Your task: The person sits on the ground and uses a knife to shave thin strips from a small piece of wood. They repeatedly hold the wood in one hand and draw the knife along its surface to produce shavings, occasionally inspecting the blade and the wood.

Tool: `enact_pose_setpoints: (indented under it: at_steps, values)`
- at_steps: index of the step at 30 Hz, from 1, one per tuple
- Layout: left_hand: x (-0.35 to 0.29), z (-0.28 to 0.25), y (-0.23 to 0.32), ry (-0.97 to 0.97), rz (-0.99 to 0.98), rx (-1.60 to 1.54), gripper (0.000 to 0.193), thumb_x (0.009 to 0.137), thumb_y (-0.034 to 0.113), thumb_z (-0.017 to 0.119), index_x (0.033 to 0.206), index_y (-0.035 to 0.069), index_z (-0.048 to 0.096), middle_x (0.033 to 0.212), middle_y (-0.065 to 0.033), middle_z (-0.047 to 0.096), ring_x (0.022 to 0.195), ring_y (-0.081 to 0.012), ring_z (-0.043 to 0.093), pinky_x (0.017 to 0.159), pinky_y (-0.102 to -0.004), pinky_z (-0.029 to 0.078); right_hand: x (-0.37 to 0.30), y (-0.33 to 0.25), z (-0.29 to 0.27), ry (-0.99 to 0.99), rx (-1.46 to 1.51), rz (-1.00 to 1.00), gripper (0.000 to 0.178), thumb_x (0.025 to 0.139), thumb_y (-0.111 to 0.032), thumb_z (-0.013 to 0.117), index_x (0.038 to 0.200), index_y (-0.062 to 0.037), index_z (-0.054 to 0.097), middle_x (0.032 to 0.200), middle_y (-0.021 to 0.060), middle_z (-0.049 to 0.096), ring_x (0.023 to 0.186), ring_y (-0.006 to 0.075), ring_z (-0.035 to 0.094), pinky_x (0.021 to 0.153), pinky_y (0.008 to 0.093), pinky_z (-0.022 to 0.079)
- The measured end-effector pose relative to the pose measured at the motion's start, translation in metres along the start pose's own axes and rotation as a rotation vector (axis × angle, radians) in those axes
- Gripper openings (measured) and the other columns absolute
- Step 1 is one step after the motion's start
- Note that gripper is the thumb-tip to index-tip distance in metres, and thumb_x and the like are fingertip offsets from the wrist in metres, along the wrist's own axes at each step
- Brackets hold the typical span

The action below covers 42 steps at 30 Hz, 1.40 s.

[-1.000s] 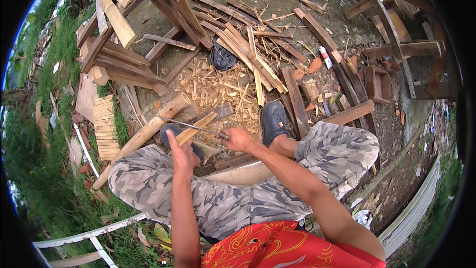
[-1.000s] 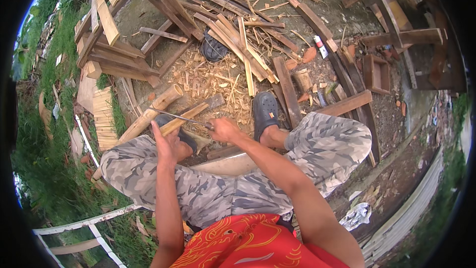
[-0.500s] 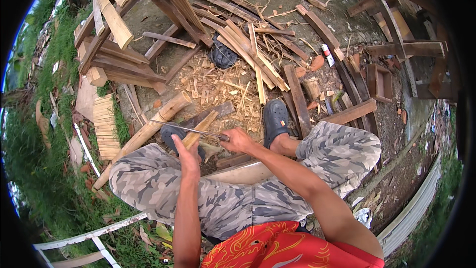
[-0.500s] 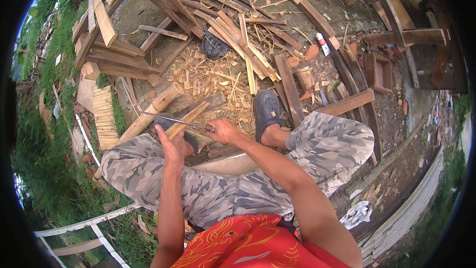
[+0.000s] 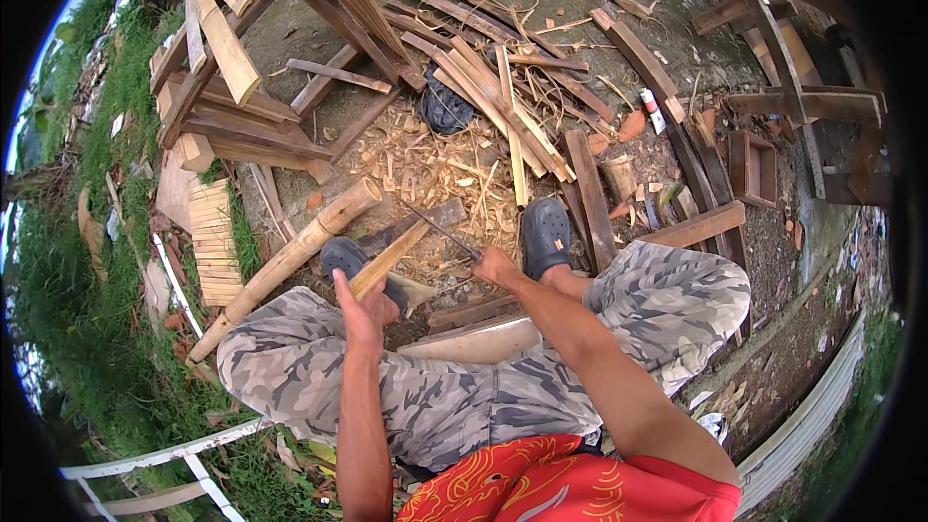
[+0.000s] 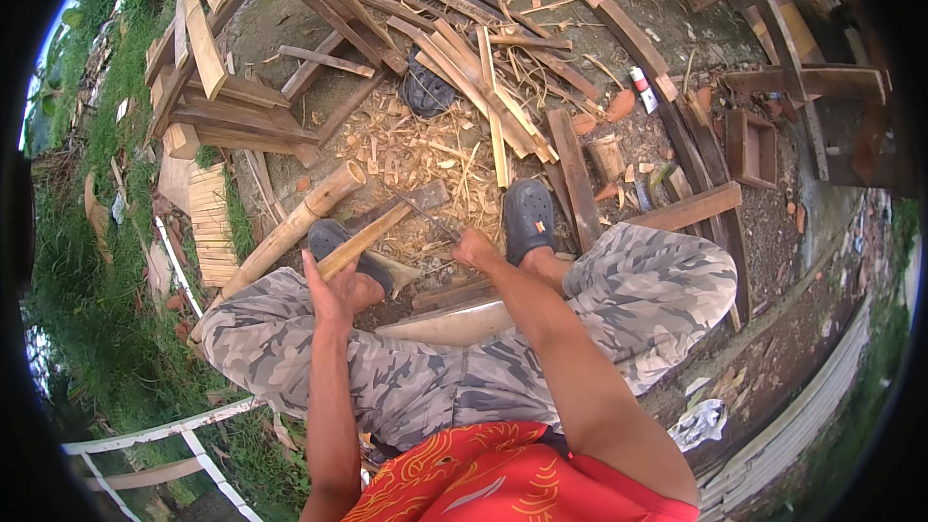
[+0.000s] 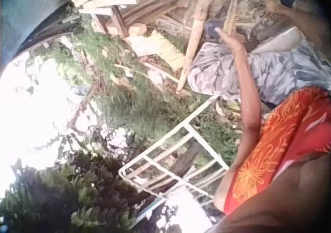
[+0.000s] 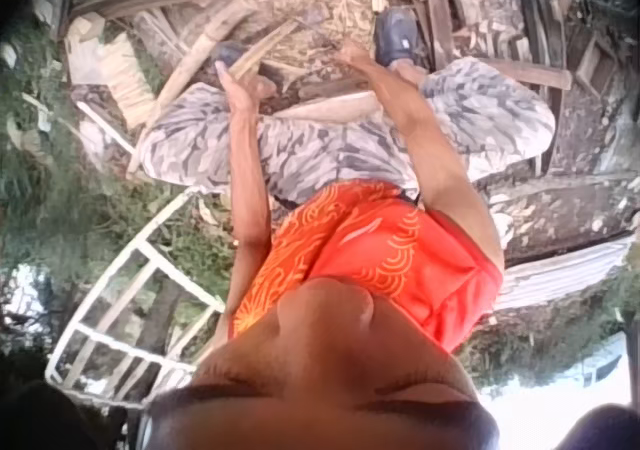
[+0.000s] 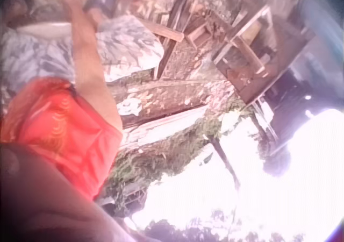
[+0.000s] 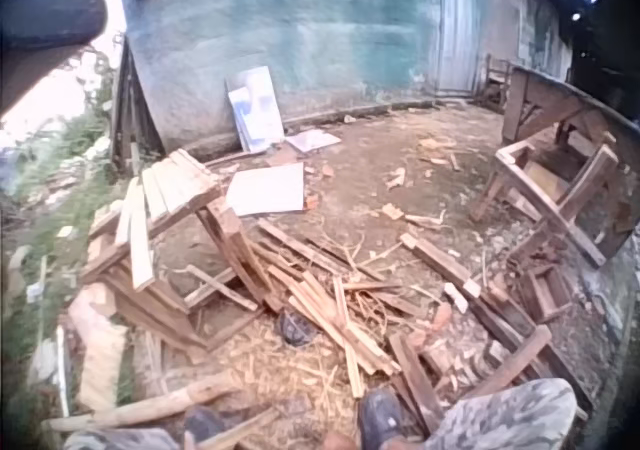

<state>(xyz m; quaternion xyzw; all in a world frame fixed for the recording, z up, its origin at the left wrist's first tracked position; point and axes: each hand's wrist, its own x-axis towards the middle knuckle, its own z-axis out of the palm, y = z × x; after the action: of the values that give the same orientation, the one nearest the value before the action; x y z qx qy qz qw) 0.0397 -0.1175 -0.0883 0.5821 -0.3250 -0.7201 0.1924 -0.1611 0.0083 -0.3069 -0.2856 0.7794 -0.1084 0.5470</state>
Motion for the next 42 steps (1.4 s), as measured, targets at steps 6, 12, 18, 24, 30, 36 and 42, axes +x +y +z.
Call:
enact_pose_setpoints:
  at_steps: [6,12,18,24,30,36,42]
  values:
    - [0.02,0.003,0.002,-0.064,-0.006,0.03,0.099,0.096,0.075,0.033,0.154,-0.005,0.024,0.155,-0.0249,0.036,0.147,-0.0329,0.032,0.122,-0.0423,0.014,-0.017,-0.032,-0.023,0.101,-0.086,-0.349,0.029,0.081,-0.027,0.064,0.098,-0.0035,0.068,0.081,0.0239,0.069,0.078,0.0416,0.069,0.076,0.0505,0.054]
    - [0.033,0.029,0.018,-0.064,-0.065,0.098,0.114,0.089,0.084,0.032,0.157,-0.006,0.016,0.164,-0.0267,0.012,0.154,-0.035,0.011,0.122,-0.0494,0.001,-0.029,-0.063,-0.019,0.228,0.37,-0.554,0.025,0.085,-0.028,0.065,0.091,-0.0039,0.069,0.073,0.0193,0.067,0.071,0.0347,0.069,0.068,0.0451,0.053]
    - [0.023,0.042,0.02,-0.012,-0.039,0.156,0.106,0.09,0.078,0.044,0.161,0.007,0.01,0.163,-0.0212,0.018,0.151,-0.0375,0.02,0.12,-0.0551,0.001,-0.014,-0.02,-0.021,0.095,-0.064,-0.108,0.028,0.082,-0.028,0.067,0.089,-0.0011,0.068,0.077,0.0208,0.069,0.072,0.0366,0.067,0.07,0.0457,0.052]
    - [0.033,0.021,0.007,0.033,-0.056,0.265,0.101,0.093,0.074,0.044,0.16,0.005,0.012,0.161,-0.0217,0.024,0.149,-0.0382,0.024,0.12,-0.054,0.007,-0.015,-0.036,-0.024,0.223,0.257,-0.33,0.029,0.081,-0.03,0.065,0.09,-0.0022,0.069,0.08,0.0257,0.069,0.081,0.0401,0.069,0.078,0.0469,0.053]
    - [0.036,0.015,0.0,0.016,-0.032,0.304,0.102,0.093,0.073,0.044,0.158,0.001,0.014,0.16,-0.023,0.025,0.149,-0.0392,0.024,0.12,-0.0536,0.008,-0.018,-0.012,-0.007,0.107,-0.015,-0.048,0.029,0.082,-0.026,0.065,0.097,-0.002,0.07,0.087,0.0274,0.069,0.088,0.0428,0.069,0.08,0.0477,0.053]
    - [0.031,0.018,0.006,0.028,-0.073,0.286,0.104,0.092,0.075,0.042,0.159,0.001,0.013,0.161,-0.0216,0.025,0.149,-0.0394,0.024,0.119,-0.0561,0.008,-0.012,-0.04,-0.016,0.12,0.158,-0.288,0.029,0.083,-0.031,0.066,0.089,-0.002,0.067,0.074,0.0196,0.067,0.07,0.0328,0.066,0.071,0.0443,0.051]
    - [0.028,0.017,0.009,0.005,-0.047,0.281,0.105,0.092,0.075,0.042,0.159,0.0,0.014,0.161,-0.0204,0.024,0.149,-0.0385,0.025,0.119,-0.0545,0.008,-0.005,-0.001,-0.002,0.094,-0.008,0.03,0.032,0.083,-0.03,0.063,0.096,-0.0016,0.07,0.092,0.0245,0.071,0.091,0.0402,0.07,0.082,0.0486,0.053]
